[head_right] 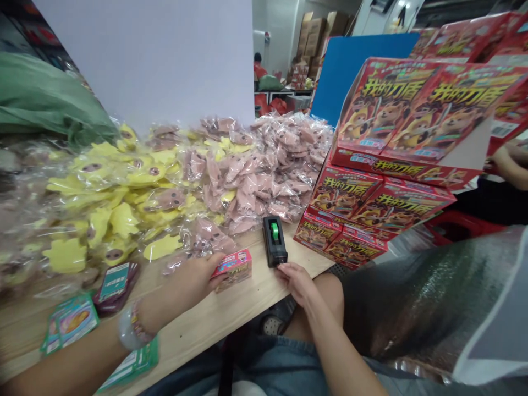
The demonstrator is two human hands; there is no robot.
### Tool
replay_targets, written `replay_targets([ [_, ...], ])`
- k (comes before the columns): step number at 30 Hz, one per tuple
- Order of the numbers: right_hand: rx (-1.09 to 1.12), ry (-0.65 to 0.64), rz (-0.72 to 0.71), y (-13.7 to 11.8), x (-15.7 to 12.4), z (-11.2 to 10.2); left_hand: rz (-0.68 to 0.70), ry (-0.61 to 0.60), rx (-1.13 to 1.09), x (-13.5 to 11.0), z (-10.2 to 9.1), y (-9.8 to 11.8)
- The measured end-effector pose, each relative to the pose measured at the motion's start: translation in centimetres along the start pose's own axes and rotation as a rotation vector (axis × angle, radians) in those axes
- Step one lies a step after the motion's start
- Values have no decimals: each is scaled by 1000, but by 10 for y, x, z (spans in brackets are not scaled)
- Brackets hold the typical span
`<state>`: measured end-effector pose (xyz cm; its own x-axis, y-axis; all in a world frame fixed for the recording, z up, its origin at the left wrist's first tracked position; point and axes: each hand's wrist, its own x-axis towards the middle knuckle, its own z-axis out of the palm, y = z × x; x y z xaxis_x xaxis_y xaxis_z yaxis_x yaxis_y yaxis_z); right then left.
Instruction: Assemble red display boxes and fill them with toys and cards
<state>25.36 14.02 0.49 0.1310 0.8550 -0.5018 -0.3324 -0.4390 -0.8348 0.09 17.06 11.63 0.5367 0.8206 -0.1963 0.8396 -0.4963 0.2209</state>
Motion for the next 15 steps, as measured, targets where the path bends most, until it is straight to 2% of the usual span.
replay_targets([
  [2, -85, 66, -63, -4, -9, 7, -8, 1, 3, 1, 1, 1],
  [4, -143, 85, -123, -10, -28, 24, -25, 6, 13, 0, 3, 2],
  [7, -161, 2, -221, -17, -60, 68, -20, 33, 1, -2, 8, 7],
  [9, -150, -14, -263, -14, -70, 99, -8, 61, -25, -5, 9, 11],
  [12, -164, 59, -286, 4, -64, 130, 0, 87, -51, -10, 9, 12],
  [15, -252, 123, -332, 25, -45, 131, 23, 112, -77, -10, 8, 10],
])
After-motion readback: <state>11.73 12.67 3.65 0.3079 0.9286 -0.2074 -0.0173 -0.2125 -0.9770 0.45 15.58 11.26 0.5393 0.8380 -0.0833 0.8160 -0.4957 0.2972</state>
